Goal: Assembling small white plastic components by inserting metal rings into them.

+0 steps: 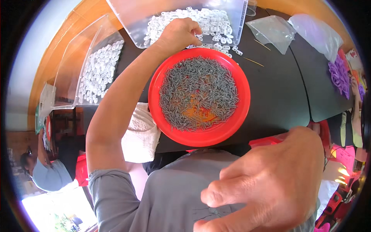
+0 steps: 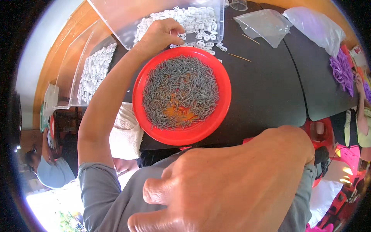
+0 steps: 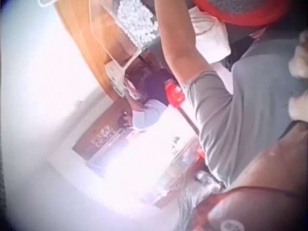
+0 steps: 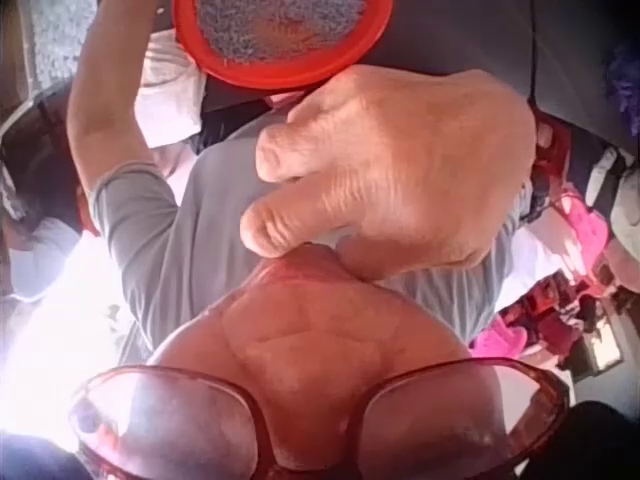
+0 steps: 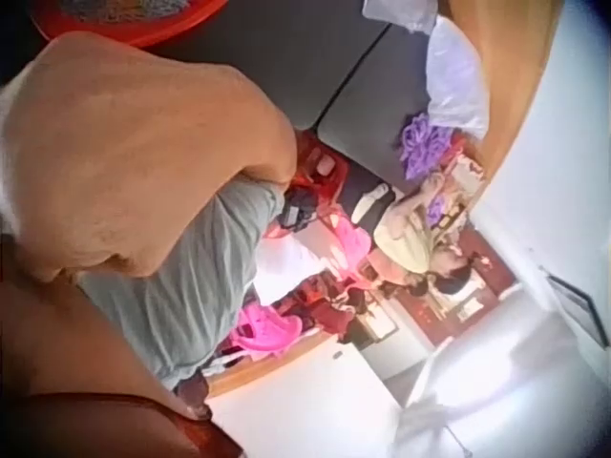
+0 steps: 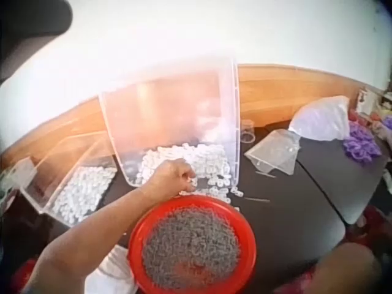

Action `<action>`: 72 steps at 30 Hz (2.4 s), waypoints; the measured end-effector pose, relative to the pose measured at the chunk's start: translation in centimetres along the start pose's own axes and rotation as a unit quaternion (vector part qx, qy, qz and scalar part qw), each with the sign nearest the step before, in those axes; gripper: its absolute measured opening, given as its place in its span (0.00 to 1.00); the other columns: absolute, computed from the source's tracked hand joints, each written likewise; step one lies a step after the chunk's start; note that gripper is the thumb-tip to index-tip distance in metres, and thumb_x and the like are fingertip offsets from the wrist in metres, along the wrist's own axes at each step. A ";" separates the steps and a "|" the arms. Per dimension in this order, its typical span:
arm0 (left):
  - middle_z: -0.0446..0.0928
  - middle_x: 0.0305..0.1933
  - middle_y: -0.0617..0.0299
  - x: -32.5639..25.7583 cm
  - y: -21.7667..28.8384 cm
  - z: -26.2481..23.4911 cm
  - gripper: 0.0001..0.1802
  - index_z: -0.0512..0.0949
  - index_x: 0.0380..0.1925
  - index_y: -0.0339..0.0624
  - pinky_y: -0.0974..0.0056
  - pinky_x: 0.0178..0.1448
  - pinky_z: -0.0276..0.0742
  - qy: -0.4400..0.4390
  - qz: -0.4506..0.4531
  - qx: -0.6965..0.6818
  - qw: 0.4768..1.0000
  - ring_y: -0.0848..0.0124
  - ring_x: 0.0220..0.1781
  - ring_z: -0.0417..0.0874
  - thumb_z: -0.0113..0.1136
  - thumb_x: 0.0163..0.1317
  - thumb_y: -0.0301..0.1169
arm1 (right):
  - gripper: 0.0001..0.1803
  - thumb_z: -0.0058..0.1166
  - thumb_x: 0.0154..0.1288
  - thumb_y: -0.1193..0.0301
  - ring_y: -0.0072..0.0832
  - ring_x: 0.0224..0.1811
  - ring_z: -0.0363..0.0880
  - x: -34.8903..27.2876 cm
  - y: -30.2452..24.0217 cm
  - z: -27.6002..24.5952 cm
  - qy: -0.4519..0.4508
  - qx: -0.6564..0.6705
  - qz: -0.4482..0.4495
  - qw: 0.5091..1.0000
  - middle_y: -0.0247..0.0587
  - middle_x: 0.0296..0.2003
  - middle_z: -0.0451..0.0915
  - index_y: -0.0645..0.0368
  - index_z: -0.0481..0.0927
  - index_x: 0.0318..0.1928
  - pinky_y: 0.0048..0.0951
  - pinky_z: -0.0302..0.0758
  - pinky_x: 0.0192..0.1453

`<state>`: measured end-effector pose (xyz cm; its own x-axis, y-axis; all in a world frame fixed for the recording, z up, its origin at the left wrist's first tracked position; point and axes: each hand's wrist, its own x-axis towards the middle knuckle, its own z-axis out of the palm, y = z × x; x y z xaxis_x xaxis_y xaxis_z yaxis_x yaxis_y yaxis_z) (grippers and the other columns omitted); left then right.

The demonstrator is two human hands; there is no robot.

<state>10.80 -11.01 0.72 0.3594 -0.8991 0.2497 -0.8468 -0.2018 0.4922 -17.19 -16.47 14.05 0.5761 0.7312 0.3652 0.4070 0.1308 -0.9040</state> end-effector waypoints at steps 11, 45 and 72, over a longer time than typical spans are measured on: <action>0.82 0.38 0.56 0.8 -1.9 0.7 0.17 0.84 0.38 0.43 0.59 0.49 0.77 0.009 0.006 0.007 1.000 0.60 0.41 0.82 0.69 0.45 0.35 | 0.02 0.62 0.47 0.74 0.43 0.31 0.78 1.3 6.1 5.3 0.263 0.165 -0.303 0.901 0.51 0.42 0.79 0.57 0.82 0.23 0.33 0.75 0.29; 0.78 0.24 0.67 -0.9 1.8 -1.5 0.06 0.83 0.29 0.39 0.76 0.26 0.66 0.095 -0.174 -0.243 0.950 0.80 0.23 0.72 0.66 0.48 0.24 | 0.05 0.59 0.56 0.73 0.41 0.36 0.80 -0.1 13.4 -0.7 0.189 -0.350 0.119 0.910 0.40 0.33 0.81 0.58 0.81 0.35 0.40 0.75 0.38; 0.79 0.30 0.56 -14.0 4.7 -1.3 0.08 0.78 0.39 0.30 0.67 0.27 0.73 0.103 -0.213 -0.622 0.746 0.69 0.26 0.79 0.61 0.60 0.23 | 0.06 0.60 0.59 0.76 0.15 0.26 0.75 2.6 14.1 -3.5 0.449 -0.149 0.258 0.842 0.31 0.28 0.79 0.62 0.81 0.38 0.17 0.66 0.26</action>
<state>2.25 1.17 0.65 0.6530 -0.7520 -0.0905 0.3351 0.1797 0.9249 -7.50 -15.07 2.99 0.9802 -0.1801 0.0817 0.0201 -0.3204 -0.9471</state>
